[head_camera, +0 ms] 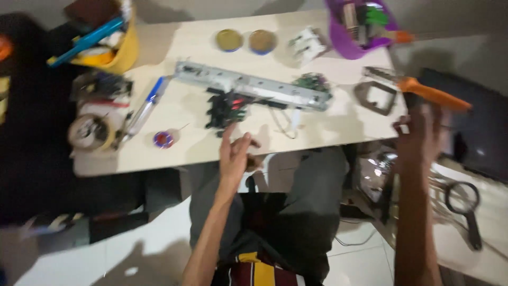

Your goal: Desoldering electronic components from a circuit board using a soldering iron and a manual desoldering pump.

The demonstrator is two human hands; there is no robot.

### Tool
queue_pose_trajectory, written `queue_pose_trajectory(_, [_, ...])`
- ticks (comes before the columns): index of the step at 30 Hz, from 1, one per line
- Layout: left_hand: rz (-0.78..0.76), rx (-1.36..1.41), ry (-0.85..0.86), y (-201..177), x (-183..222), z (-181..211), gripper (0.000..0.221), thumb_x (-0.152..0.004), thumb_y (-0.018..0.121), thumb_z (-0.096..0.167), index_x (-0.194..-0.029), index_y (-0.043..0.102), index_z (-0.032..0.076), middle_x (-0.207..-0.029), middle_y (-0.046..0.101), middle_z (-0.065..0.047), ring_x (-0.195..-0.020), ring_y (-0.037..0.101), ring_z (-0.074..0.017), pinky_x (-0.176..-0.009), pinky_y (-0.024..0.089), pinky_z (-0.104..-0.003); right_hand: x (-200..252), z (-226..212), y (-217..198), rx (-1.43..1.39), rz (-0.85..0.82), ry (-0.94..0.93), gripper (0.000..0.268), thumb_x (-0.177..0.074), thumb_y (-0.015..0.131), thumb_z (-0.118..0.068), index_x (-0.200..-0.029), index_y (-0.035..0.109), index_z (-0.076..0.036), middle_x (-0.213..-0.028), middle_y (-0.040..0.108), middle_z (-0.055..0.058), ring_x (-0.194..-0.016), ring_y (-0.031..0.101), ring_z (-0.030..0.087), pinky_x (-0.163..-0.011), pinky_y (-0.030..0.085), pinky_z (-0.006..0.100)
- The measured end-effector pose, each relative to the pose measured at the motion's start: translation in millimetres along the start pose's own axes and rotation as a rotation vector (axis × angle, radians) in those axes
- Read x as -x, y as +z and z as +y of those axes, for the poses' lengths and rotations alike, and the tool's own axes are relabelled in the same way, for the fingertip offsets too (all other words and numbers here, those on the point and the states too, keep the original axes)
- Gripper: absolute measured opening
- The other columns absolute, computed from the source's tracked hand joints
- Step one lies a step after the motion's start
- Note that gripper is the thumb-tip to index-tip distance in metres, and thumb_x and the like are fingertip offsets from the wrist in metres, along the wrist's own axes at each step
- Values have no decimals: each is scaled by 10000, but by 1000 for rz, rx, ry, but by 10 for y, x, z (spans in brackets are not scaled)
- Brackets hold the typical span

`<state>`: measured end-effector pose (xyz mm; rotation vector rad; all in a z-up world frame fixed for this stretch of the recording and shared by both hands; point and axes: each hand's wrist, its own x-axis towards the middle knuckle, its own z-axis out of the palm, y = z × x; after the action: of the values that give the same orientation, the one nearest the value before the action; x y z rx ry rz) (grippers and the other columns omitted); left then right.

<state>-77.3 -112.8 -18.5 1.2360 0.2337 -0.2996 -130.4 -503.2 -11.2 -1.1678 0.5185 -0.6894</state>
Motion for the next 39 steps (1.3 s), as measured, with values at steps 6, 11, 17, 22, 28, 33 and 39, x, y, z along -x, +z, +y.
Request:
queue_pose_trajectory(6, [60, 462, -64, 27, -54, -57, 524, -1016, 570, 290, -1479, 410, 104, -939, 712, -134, -474, 626, -218, -448, 477, -332, -266, 131, 42, 528, -49, -475, 255, -1063, 678, 7, -1301, 705, -78, -1271, 546, 118, -871, 612, 205, -680, 545, 280])
queue_pose_trajectory(11, [98, 542, -118, 20, -181, -113, 399, -1054, 508, 189, -1435, 448, 89, -944, 695, -156, -509, 604, -233, -469, 454, -335, -151, 14, 280, 199, 149, -142, 354, -956, 819, -487, -1165, 758, -209, -1089, 786, -38, -962, 712, 51, -763, 552, 196])
queue_pose_trajectory(17, [145, 529, -165, 14, -330, -148, 350, -1060, 524, 175, -1404, 503, 114, -893, 702, -145, -545, 647, -256, -505, 551, -343, -162, -62, 292, 410, -10, -6, 217, -1028, 601, -420, -1211, 695, -351, -1069, 633, -192, -867, 461, -53, -891, 420, 107])
queue_pose_trajectory(22, [55, 360, -106, 16, -354, -95, 561, -1050, 506, 158, -1569, 315, 65, -941, 721, -204, -572, 699, -303, -517, 601, -403, 93, -270, 473, 464, -206, -185, 125, -1144, 499, -385, -1201, 606, -355, -1361, 655, -111, -1190, 576, -6, -880, 339, 179])
queue_pose_trajectory(28, [22, 314, -98, 15, -300, 22, 320, -1066, 485, 116, -1361, 378, 52, -940, 663, -200, -575, 687, -344, -528, 622, -428, -63, -130, 417, 329, 39, -109, 194, -1027, 673, -369, -1174, 766, -282, -1145, 783, -103, -976, 712, -27, -855, 518, 97])
queue_pose_trajectory(33, [23, 281, -90, 84, -210, 238, 142, -1005, 589, 85, -914, 485, 47, -1099, 730, -205, -641, 735, -390, -562, 653, -430, -116, -20, 286, 376, -17, -217, 239, -1107, 694, -410, -1199, 756, -198, -972, 680, -90, -870, 591, -7, -1013, 571, 220])
queue_pose_trajectory(39, [-30, 184, -75, 39, -203, 313, 140, -1019, 550, 106, -905, 537, 25, -1201, 725, -200, -704, 755, -402, -609, 677, -445, -389, 263, -218, 695, -51, -284, 385, -1286, 553, -423, -982, 599, -192, -1152, 704, -64, -1162, 659, 63, -959, 503, 232])
